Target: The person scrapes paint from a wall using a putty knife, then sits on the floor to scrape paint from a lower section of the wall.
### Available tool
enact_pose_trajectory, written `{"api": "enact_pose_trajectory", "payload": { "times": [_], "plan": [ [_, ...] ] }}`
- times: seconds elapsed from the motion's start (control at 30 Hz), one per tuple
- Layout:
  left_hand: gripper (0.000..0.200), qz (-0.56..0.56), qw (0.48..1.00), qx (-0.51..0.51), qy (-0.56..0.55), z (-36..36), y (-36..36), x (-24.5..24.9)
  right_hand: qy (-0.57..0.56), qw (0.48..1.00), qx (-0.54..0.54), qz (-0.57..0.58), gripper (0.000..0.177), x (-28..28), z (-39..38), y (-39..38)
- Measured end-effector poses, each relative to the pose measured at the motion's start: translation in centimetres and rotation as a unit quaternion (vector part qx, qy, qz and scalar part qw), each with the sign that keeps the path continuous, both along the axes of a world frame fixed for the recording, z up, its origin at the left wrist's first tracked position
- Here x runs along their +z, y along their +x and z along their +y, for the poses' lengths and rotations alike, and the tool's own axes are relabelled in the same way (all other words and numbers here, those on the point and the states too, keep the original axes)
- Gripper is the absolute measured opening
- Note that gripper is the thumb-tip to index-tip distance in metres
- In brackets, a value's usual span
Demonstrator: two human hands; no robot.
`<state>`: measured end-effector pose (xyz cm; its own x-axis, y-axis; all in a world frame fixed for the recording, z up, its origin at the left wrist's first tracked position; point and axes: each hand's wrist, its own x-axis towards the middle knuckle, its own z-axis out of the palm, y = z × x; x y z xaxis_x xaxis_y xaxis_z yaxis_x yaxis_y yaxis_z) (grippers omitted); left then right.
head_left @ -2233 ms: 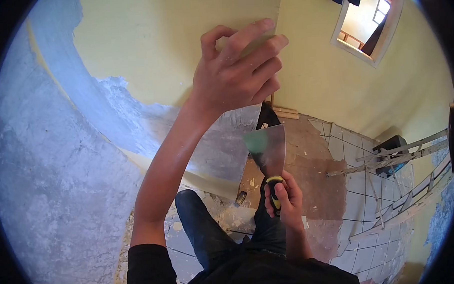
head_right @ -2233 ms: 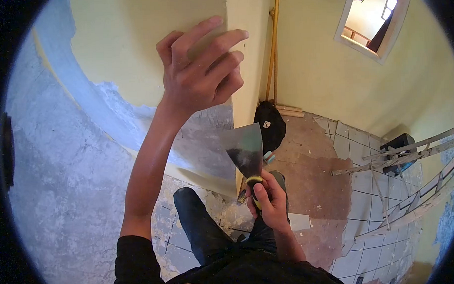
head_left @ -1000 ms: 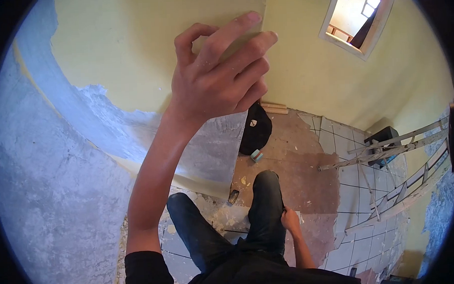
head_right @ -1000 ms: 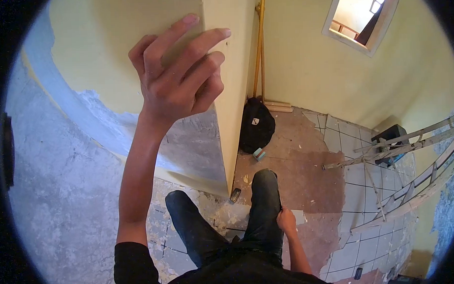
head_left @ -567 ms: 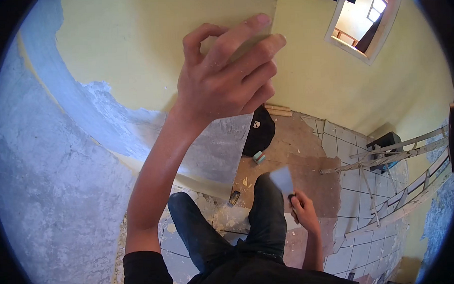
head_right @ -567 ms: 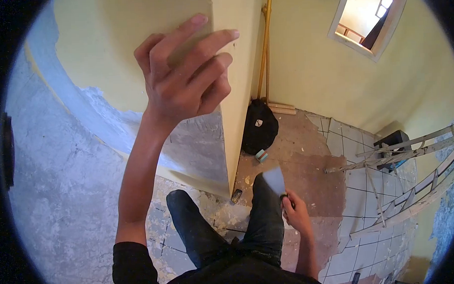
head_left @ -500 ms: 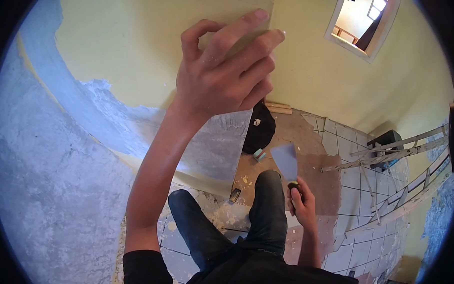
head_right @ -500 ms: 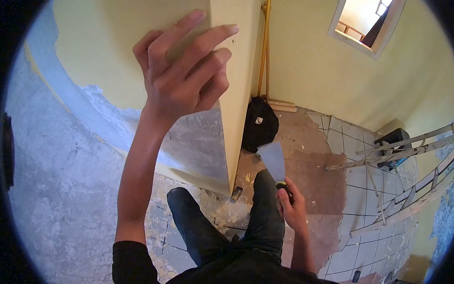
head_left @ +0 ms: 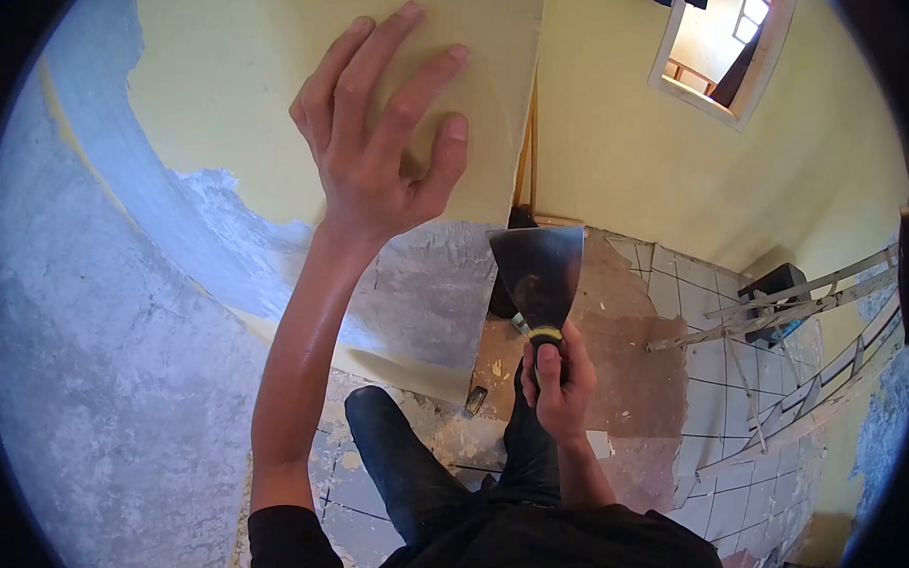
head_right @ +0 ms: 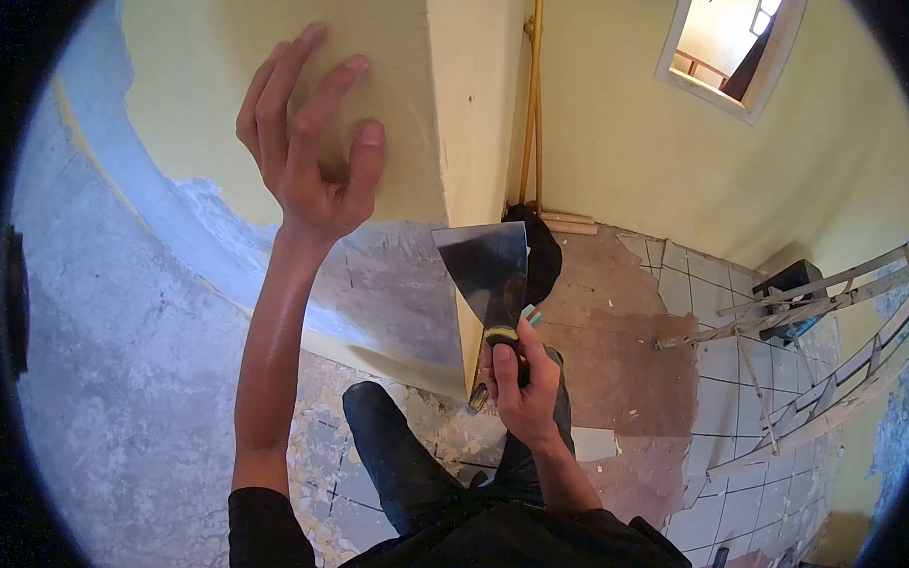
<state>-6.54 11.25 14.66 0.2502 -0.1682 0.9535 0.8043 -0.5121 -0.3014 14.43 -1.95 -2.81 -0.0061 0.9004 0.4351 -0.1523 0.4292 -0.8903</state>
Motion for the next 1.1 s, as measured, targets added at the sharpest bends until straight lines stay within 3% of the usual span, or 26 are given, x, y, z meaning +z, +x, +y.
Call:
{"api": "enact_pose_trajectory", "payload": {
  "times": [0.37, 0.67, 1.1],
  "plan": [
    [0.052, 0.019, 0.999, 0.019, 0.018, 0.7, 0.0, -0.2, 0.008, 0.997, -0.08, 0.006, 0.04, -0.7, 0.0, -2.2],
    [0.051, 0.012, 0.999, 0.034, 0.023, 0.5, 0.3, -0.2, 0.068, 0.992, -0.098, -0.029, 0.036, -0.3, -0.2, -2.6],
    [0.043, -0.039, 0.999, 0.023, 0.023, 0.8, 0.8, -0.8, 0.07, 0.986, -0.136, -0.068, 0.034, -0.1, 0.1, -2.6]
  ]
}}
